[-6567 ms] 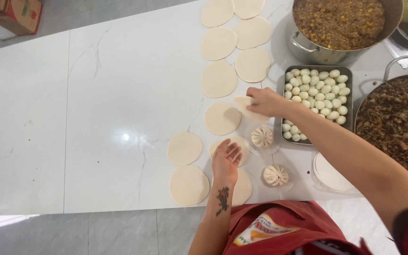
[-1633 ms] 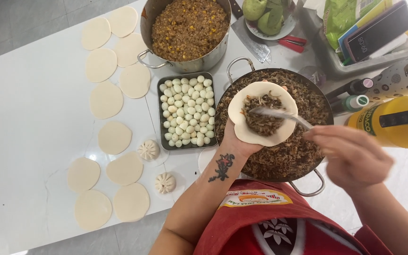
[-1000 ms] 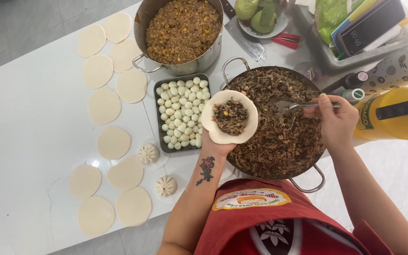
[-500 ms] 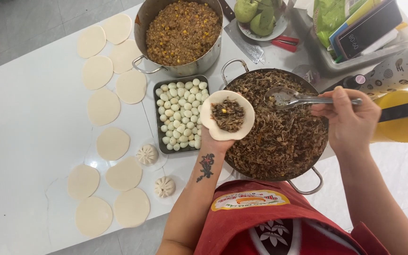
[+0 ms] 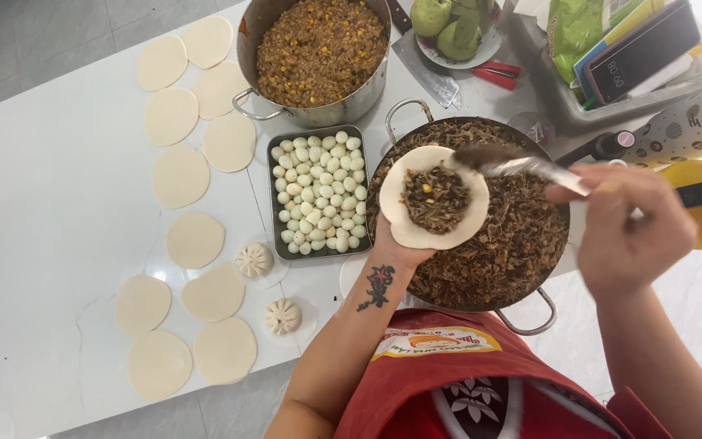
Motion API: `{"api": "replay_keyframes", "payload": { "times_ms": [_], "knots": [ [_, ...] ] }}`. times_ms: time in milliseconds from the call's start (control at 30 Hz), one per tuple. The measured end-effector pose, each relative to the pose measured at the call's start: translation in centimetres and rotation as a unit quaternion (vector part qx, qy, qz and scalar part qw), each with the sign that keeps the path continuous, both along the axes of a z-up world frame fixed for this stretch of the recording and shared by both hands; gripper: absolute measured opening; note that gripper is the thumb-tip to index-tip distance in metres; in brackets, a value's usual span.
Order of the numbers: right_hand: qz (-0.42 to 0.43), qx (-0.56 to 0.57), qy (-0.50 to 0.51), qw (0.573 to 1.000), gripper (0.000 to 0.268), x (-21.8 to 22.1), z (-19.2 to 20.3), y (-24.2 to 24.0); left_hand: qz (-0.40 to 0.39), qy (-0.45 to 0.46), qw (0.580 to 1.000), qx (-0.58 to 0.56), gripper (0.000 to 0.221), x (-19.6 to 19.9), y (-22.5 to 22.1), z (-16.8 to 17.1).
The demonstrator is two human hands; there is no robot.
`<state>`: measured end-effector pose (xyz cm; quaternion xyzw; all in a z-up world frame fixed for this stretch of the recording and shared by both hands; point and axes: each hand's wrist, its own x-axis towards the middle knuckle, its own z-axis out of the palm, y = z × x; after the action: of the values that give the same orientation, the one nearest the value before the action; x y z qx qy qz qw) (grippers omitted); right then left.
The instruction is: Assembling steamed buns by placing meat filling and a quail egg onto dough wrappers and pleating them closed.
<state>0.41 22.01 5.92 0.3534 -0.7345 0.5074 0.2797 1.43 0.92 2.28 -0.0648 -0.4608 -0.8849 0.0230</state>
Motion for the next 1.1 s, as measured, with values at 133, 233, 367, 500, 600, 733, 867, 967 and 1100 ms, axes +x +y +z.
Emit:
{"api": "replay_keyframes", "payload": {
  "times_ms": [133, 233, 367, 500, 600, 733, 867, 967, 1100],
  "knots": [
    [-0.141, 0.046, -0.092, 0.985, 0.019, -3.4, -5.9, 2.3, -0.024, -0.029, 0.997, 0.060, 0.042, 0.3, -0.7, -0.8],
    [-0.171, 0.165, -0.150, 0.960, 0.019, -3.6, -10.5, 3.0, -0.044, -0.052, 0.991, 0.111, 0.040, 0.3, -1.5, -1.2],
    [-0.215, 0.057, -0.353, 0.909, 0.022, -1.7, -9.2, 1.5, -0.068, -0.088, 0.976, 0.188, 0.037, 0.2, -2.6, -1.9],
    [-0.184, -0.131, -0.394, 0.891, 0.024, -2.6, -9.7, 3.3, -0.090, -0.112, 0.960, 0.239, 0.036, -0.1, -3.1, -2.7],
    [-0.178, -0.165, -0.384, 0.891, 0.022, -2.9, -8.0, 4.0, -0.110, -0.136, 0.941, 0.290, 0.035, -0.3, -2.8, -3.4],
    [-0.170, -0.175, -0.343, 0.907, 0.019, -2.6, -4.5, 3.6, -0.133, -0.170, 0.907, 0.362, 0.036, -0.6, -2.2, -4.4],
    [-0.085, -0.068, -0.195, 0.975, 0.019, -0.3, -0.3, 0.0, -0.156, -0.204, 0.865, 0.432, 0.038, -1.1, -0.6, -5.5],
    [-0.022, 0.076, -0.048, 0.996, 0.018, 0.0, -0.6, -1.6, -0.174, -0.223, 0.833, 0.476, 0.040, -1.2, 0.1, -6.2],
    [-0.007, 0.047, -0.064, 0.997, 0.012, 0.4, -0.3, -1.6, -0.086, -0.164, 0.928, 0.324, 0.025, -0.9, -0.2, -4.0]
  ]
}}
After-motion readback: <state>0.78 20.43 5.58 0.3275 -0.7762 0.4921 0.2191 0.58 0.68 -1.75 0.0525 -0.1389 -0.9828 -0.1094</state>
